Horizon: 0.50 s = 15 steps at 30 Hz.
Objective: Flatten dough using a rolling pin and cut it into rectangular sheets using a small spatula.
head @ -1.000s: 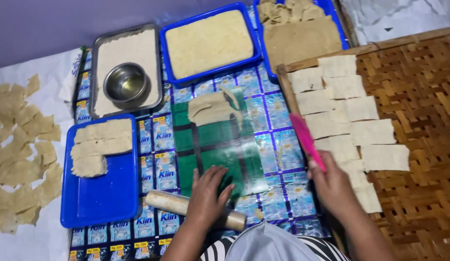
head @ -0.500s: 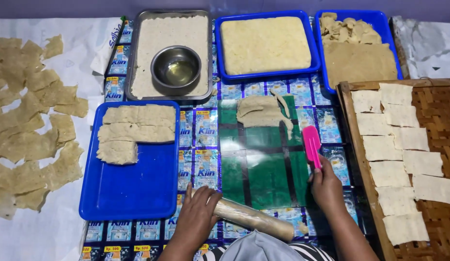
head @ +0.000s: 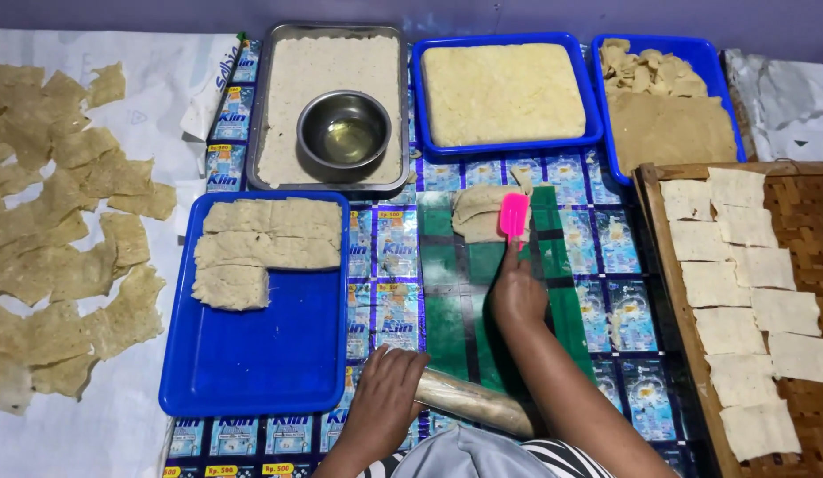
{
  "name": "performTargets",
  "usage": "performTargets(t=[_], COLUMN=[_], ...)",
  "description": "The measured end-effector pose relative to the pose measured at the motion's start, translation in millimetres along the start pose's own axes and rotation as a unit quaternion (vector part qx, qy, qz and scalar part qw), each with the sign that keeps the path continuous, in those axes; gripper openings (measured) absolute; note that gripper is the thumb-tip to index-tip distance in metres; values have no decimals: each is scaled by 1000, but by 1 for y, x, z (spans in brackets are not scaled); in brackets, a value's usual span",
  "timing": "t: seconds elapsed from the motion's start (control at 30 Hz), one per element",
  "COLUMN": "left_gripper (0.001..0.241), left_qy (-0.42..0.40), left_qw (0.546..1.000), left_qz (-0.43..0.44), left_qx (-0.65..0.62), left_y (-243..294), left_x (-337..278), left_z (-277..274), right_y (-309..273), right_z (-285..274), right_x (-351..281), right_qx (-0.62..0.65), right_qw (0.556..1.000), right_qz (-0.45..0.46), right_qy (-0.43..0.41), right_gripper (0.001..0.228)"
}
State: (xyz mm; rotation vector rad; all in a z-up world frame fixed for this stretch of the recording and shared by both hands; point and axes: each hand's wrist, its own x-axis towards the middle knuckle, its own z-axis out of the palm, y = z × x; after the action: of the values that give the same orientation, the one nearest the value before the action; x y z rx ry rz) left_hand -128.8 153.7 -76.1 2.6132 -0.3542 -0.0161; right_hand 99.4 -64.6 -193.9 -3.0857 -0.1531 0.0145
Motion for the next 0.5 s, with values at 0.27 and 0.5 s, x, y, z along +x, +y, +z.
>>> performTargets(t=[0.27,0.5], left_gripper=[61,66], left_qy=[-26,47], left_qw=[999,996], left_qz=[-9,-1], left_qx=[40,74], left_y=[1,22], left_x=[3,57], left_z=[-11,-27], right_y=[95,105], right_z=[-118,-165], right_x=[-26,-51], right_qx=[81,192], right_qw=[988,969], right_qz=[108,-153], right_qy=[-80,-32], right_gripper=[71,37])
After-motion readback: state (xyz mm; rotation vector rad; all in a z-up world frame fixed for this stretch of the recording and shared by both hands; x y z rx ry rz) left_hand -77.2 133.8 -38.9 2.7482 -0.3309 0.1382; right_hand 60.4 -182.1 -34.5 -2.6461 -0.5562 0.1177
